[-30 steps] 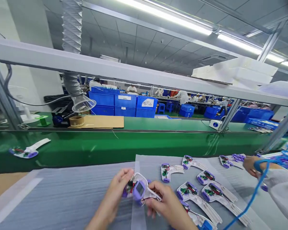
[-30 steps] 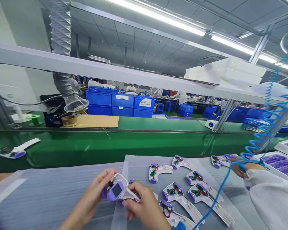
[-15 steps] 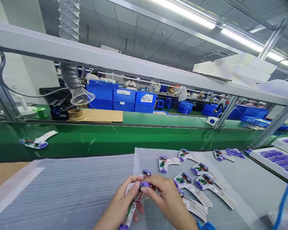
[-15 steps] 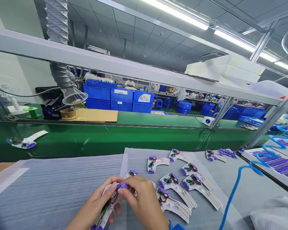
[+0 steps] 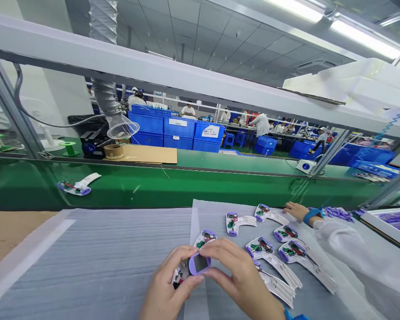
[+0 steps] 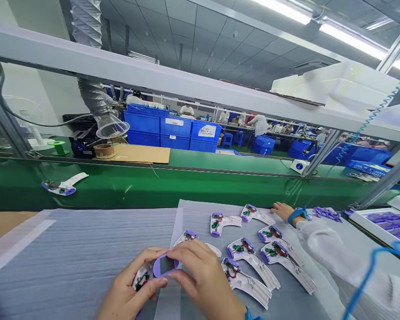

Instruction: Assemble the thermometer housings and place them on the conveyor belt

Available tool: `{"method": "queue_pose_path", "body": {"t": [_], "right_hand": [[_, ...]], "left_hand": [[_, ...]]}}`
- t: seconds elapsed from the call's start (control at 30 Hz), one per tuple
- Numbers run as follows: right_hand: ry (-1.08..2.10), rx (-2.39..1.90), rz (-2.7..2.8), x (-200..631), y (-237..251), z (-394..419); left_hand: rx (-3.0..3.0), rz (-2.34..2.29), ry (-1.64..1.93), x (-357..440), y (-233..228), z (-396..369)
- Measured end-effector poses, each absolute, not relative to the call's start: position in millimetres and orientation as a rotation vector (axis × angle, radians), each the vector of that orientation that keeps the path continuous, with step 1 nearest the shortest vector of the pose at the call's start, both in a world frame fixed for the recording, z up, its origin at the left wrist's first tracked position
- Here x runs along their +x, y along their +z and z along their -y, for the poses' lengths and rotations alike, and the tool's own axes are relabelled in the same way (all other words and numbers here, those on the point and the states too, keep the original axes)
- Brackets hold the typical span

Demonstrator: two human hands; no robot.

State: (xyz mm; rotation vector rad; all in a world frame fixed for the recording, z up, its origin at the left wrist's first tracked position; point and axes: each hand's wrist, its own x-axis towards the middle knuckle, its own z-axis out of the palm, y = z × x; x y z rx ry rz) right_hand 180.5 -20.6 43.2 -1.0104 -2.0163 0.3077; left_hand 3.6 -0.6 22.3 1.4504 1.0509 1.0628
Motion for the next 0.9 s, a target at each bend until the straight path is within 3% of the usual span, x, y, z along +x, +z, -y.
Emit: {"method": "queue_pose_path", "body": {"t": [0.23,0.9], "right_hand": [[0.088,-0.960,2.031,183.4,34.7,19.1],[0.179,-0.970,2.021,184.3,30.8,17.8]], "left_hand": [[1.392,-1.039,1.043,10.4,27.1,4.4],[1.386,-1.026,0.954,6.5,25.0,0.9]]}}
